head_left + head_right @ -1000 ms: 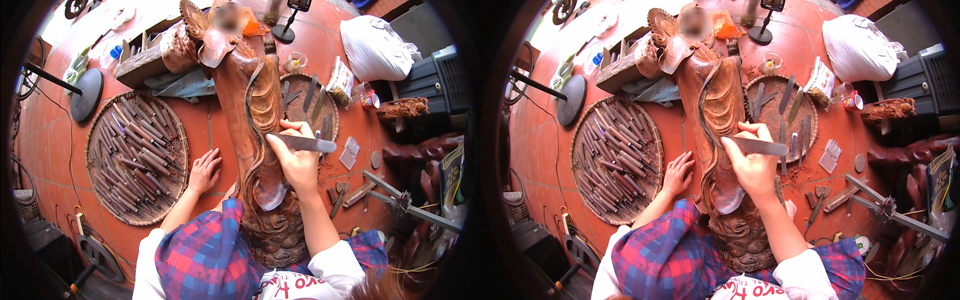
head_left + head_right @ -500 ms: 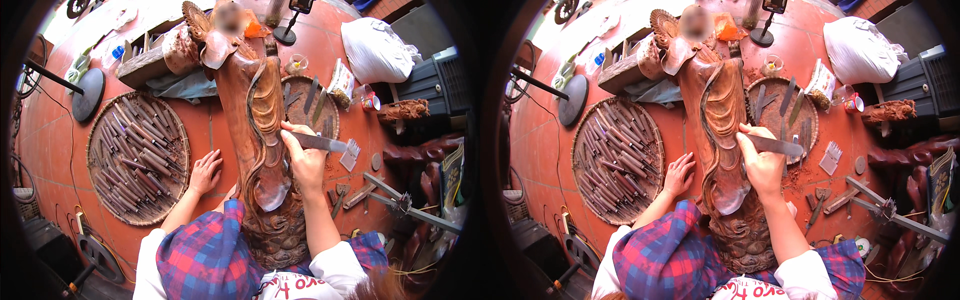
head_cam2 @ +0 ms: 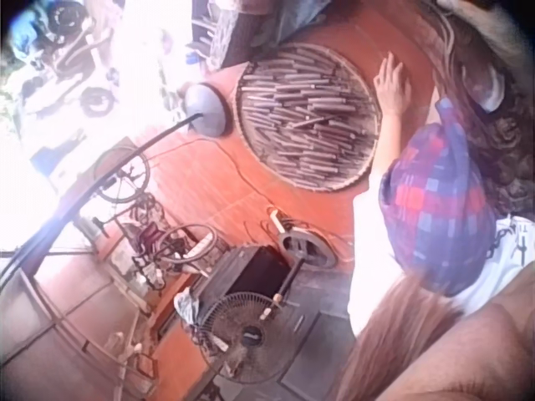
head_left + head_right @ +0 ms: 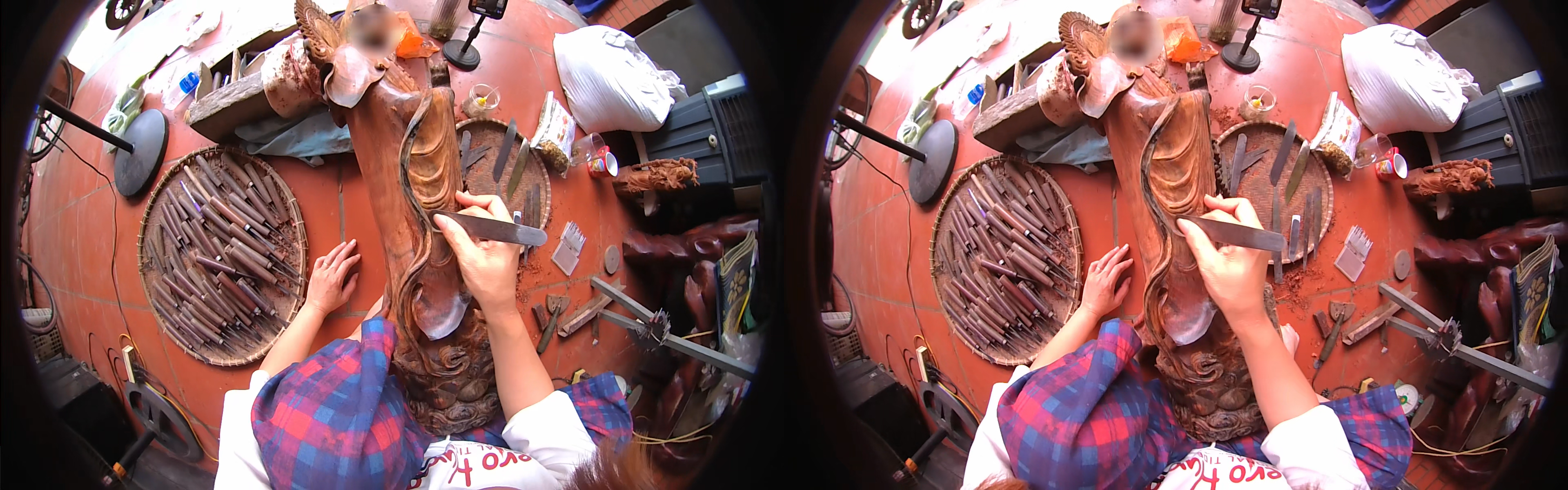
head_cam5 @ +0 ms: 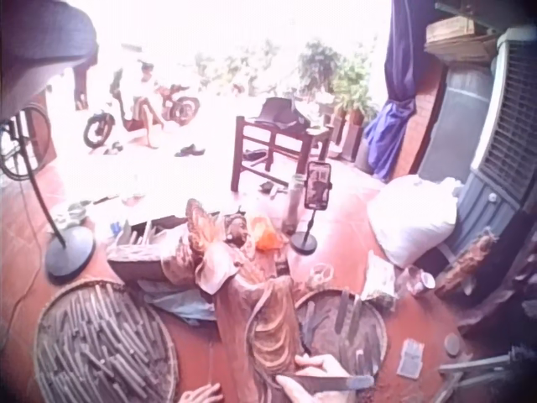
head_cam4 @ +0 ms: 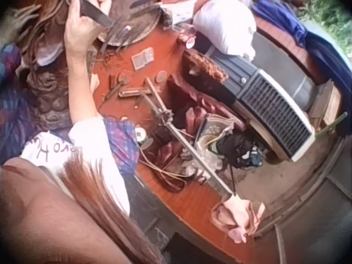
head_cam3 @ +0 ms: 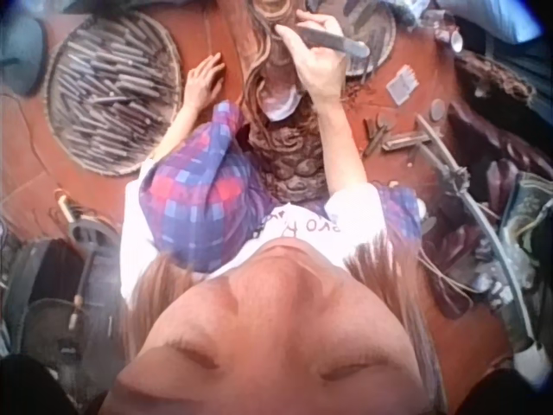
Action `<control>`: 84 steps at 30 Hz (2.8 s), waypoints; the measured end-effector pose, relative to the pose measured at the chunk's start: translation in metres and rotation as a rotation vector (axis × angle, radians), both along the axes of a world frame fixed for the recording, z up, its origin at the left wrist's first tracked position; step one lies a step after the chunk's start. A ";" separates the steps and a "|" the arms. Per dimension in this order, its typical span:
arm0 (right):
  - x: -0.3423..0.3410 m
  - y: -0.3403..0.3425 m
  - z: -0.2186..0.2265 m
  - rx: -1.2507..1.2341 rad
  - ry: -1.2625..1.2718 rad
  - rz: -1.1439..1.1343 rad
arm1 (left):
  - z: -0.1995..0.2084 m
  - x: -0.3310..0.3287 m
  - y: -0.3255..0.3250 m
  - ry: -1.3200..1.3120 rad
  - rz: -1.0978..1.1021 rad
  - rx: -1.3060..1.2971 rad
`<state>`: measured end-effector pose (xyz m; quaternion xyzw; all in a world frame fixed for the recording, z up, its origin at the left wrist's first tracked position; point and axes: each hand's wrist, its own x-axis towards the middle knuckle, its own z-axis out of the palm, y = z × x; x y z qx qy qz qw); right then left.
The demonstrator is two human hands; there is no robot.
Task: The person is carving a large, vertical wooden sculpture using a chisel. They hold the sculpture steady with their left hand while using the chisel in their right hand to refine the details of the carved surface. The person occasionally pauses to wipe away wood shavings and inspect the work.
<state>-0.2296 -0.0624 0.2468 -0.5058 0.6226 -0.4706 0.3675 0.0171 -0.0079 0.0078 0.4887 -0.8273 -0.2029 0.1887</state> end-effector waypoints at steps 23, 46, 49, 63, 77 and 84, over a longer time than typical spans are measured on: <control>-0.016 -0.005 0.004 0.104 -0.154 -0.021 | -0.003 0.000 0.002 0.011 -0.001 -0.007; -0.020 -0.004 0.005 0.003 0.098 0.167 | 0.002 -0.001 0.000 0.013 0.005 0.002; -0.024 -0.007 0.012 0.130 -0.057 0.139 | 0.001 0.001 0.002 0.001 0.010 0.016; -0.026 -0.013 0.005 -0.070 0.022 0.130 | 0.000 -0.001 0.002 0.008 0.001 0.022; -0.026 -0.017 0.006 -0.080 0.041 0.169 | 0.000 -0.001 0.000 0.001 -0.002 0.005; -0.031 -0.014 0.039 0.083 -0.361 0.061 | -0.001 0.001 0.001 -0.011 0.002 0.000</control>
